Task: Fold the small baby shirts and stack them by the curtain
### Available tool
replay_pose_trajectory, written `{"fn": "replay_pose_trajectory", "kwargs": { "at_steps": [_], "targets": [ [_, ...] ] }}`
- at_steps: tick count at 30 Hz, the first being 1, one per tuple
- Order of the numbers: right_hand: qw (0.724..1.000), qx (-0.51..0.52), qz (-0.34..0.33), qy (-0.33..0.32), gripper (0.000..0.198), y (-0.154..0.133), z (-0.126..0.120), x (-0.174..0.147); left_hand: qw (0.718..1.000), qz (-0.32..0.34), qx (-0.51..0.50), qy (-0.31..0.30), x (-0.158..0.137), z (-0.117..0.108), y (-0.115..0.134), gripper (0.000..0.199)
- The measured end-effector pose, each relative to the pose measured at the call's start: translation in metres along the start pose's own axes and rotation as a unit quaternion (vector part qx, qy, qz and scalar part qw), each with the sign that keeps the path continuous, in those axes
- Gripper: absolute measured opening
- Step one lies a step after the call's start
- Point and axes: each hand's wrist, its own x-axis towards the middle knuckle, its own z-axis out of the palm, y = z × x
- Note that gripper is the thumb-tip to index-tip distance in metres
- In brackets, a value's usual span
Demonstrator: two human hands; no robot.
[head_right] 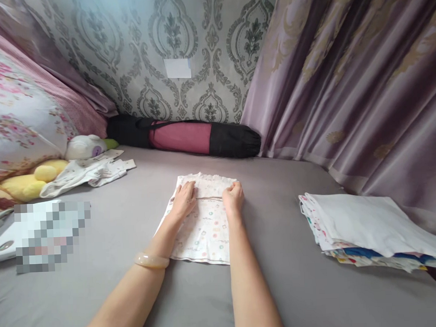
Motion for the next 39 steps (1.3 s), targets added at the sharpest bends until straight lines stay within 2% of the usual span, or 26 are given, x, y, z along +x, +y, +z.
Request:
{"fn": "replay_pose_trajectory", "kwargs": {
  "at_steps": [2, 5, 7, 9, 12, 17, 23, 32, 39],
  "targets": [
    [0.992, -0.081, -0.096, 0.003, 0.045, -0.004, 0.004, -0.009, 1.000, 0.025, 0.004, 0.005, 0.000, 0.004, 0.002, 0.043],
    [0.949, -0.190, -0.246, -0.058, 0.047, -0.006, 0.015, -0.026, 0.998, 0.065, 0.014, 0.011, 0.001, 0.011, 0.004, 0.051],
    [0.916, -0.235, -0.299, -0.125, 0.049, -0.007, 0.023, -0.035, 0.997, 0.075, 0.019, 0.013, 0.002, 0.016, 0.004, 0.051],
    [0.891, -0.262, -0.322, -0.184, 0.051, -0.007, 0.030, -0.042, 0.997, 0.073, 0.022, 0.011, 0.003, 0.019, 0.004, 0.047],
    [0.871, -0.283, -0.324, -0.236, 0.052, -0.006, 0.033, -0.046, 0.998, 0.063, 0.025, 0.001, 0.004, 0.020, 0.002, 0.041],
    [0.865, -0.308, -0.307, -0.251, 0.053, -0.004, 0.034, -0.045, 0.997, 0.052, 0.046, -0.020, 0.004, 0.017, 0.001, 0.039],
    [0.872, -0.339, -0.288, -0.203, 0.055, 0.000, 0.037, -0.043, 0.997, 0.011, 0.075, -0.012, 0.002, 0.017, 0.004, 0.039],
    [0.890, -0.360, -0.236, -0.153, 0.056, 0.004, 0.036, -0.035, 0.989, -0.051, 0.136, 0.019, 0.010, 0.020, 0.001, 0.055],
    [0.900, -0.363, -0.206, -0.120, 0.056, 0.008, 0.031, -0.030, 0.988, -0.096, 0.122, -0.024, 0.026, 0.010, -0.012, 0.066]
  ]
}}
